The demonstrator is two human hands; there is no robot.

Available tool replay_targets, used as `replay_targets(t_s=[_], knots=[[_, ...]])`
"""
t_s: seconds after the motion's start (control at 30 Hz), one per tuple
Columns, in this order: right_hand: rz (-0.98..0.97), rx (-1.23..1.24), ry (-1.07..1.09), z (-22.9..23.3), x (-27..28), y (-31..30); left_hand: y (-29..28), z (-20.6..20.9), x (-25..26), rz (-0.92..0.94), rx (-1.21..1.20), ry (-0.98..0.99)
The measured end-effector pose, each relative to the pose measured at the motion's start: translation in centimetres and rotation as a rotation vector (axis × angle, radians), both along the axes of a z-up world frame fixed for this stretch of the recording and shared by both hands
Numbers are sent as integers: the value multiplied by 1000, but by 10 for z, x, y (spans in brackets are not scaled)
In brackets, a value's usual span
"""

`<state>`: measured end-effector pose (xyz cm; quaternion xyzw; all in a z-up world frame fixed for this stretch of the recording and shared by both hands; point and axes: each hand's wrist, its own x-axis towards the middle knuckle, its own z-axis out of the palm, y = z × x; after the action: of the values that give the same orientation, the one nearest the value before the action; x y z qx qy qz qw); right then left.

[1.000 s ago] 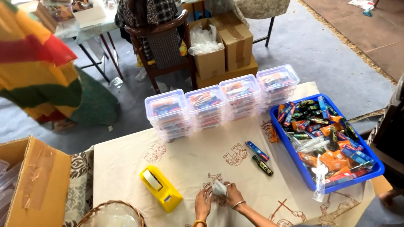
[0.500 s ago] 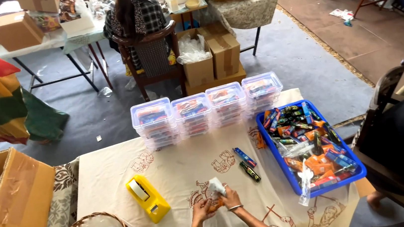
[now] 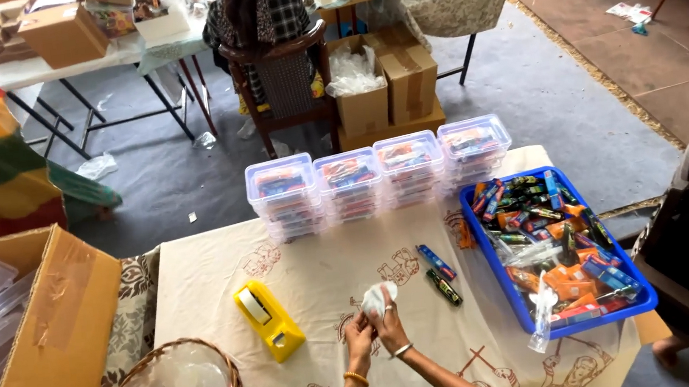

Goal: The worker is packaging various small snack packets into clear plastic containers at a workstation.

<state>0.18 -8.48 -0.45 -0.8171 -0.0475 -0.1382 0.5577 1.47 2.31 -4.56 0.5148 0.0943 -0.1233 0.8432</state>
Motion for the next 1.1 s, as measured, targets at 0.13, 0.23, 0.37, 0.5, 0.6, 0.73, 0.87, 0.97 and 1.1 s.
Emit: replay_targets(t_s=[0.13,0.23,0.37,0.5,0.6,0.73,0.87,0.97,1.1], knots=[[-97,570,241,-15,36,0,11,30,-2,-33,-83,61],[31,1141,499,3,35,7,22,18,1,71,-95,80],[112,1152,521,10,26,42,36,-2,16,301,-3,39],[-63,639,634,-26,28,46,44,-2,17,238,195,34],[-253,603,625,-6,38,32,53,17,15,40,240,50],[-91,1014,565,26,45,-4,37,39,7,-74,152,43],[97,1106,501,41,37,6,25,34,5,100,151,33],[75,827,497,12,24,23,22,21,13,269,258,-18],[156,559,410,-20,20,26,30,-1,17,327,285,-53]])
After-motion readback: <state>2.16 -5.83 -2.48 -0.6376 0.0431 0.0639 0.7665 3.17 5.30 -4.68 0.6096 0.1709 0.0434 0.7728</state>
